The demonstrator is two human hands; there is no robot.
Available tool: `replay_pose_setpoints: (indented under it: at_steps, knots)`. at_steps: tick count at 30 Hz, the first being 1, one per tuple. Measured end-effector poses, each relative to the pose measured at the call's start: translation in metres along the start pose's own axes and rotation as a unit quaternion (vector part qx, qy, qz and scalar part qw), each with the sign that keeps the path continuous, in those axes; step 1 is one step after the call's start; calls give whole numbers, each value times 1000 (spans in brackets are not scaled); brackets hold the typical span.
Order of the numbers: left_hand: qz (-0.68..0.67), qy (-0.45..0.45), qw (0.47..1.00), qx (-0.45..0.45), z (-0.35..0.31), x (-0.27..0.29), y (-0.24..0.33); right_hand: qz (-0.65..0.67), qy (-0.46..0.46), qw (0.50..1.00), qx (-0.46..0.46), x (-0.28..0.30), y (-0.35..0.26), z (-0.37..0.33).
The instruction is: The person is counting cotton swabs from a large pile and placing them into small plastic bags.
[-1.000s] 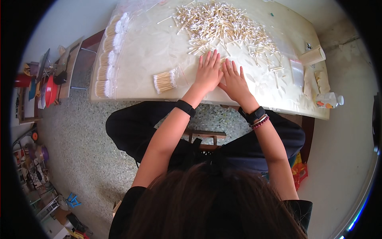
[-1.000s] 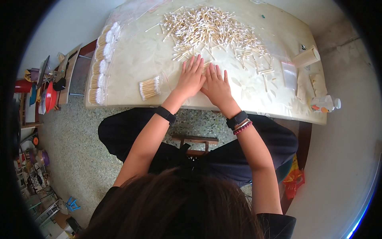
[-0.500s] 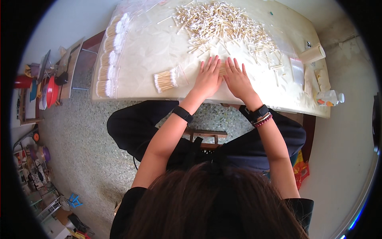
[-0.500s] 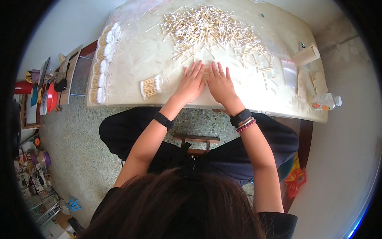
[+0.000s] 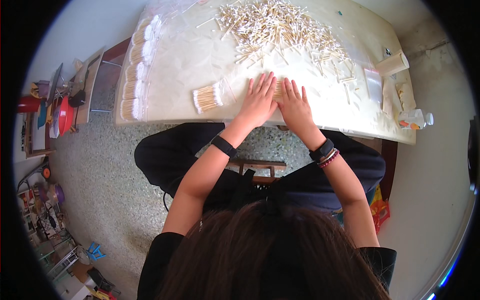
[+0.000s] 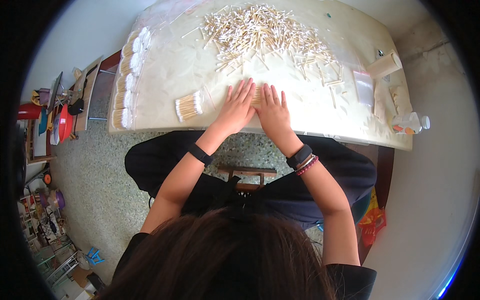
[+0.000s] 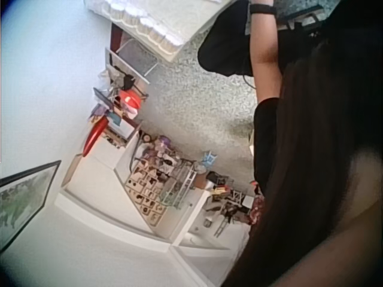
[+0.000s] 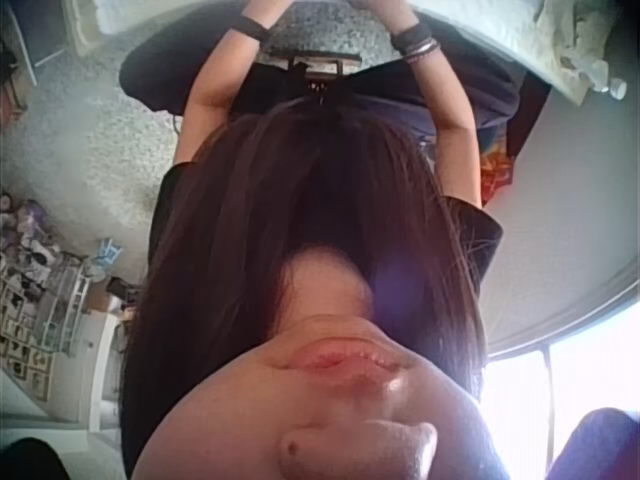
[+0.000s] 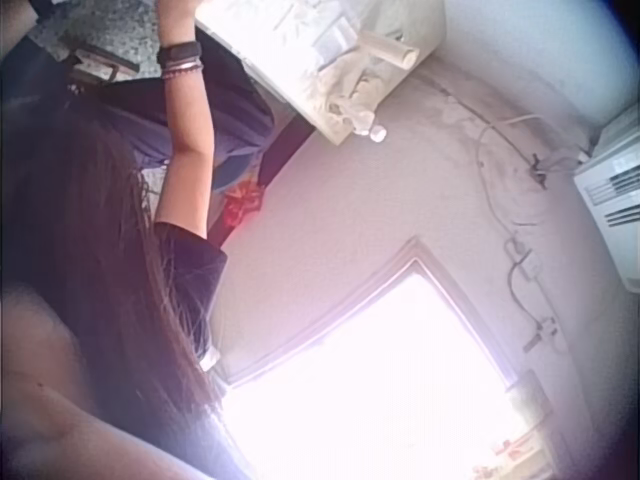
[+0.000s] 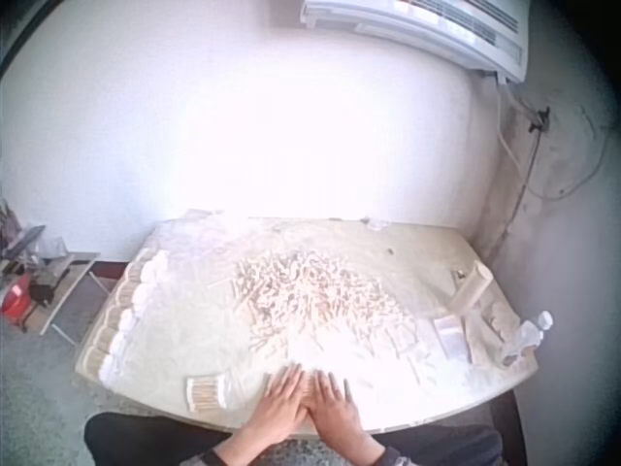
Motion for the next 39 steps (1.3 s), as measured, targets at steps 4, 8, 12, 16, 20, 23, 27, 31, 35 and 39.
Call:
replay_pose_setpoints:
  at_steps: [4, 8, 12, 16, 20, 23, 27, 31, 35, 39]
  knots:
    - [3, -5, 1000, -2, -4, -1, 2, 9, 9, 1000, 1, -2, -2, -5]
    - [5, -1, 1000, -2, -6, 0, 3, 10, 12, 1000, 7, 0, -3, -8]
    - [-1, -14, 1000, 3, -11, 0, 6, 5, -3, 1000, 5, 1, -5, -12]
    - [-4, -8, 1000, -1, -12, 1, 7, -3, 3, 1000, 2, 1, -8, -16]
    - [-10, 5, 1000, 2, -15, 6, 10, 11, -14, 1000, 4, 9, -6, -18]
    - [-21, -10, 1000, 19, -25, 7, 22, 73, -10, 997, 16, 17, -8, -25]
    - [-22, 2, 999, 39, -35, -5, 28, 59, -32, 997, 38, 11, -15, -29]
    - [-24, 5, 999, 41, -39, -8, 29, 58, -32, 997, 31, 6, -18, -32]
    - [-18, -5, 999, 44, -43, -7, 31, 49, -37, 998, 14, 3, -25, -37]
    - [-4, -16, 999, 47, -47, -5, 33, 17, -42, 999, -8, 1, -32, -41]
Point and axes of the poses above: each hand's wrist, its own z-axis towards the middle knuckle, its own x-axis out of the back of the hand, y = z × x, the point moved 5 cm from there along z, towards the middle knuckle, and after that the axes turned 10 degrees about -y, right-handed, at the moved point
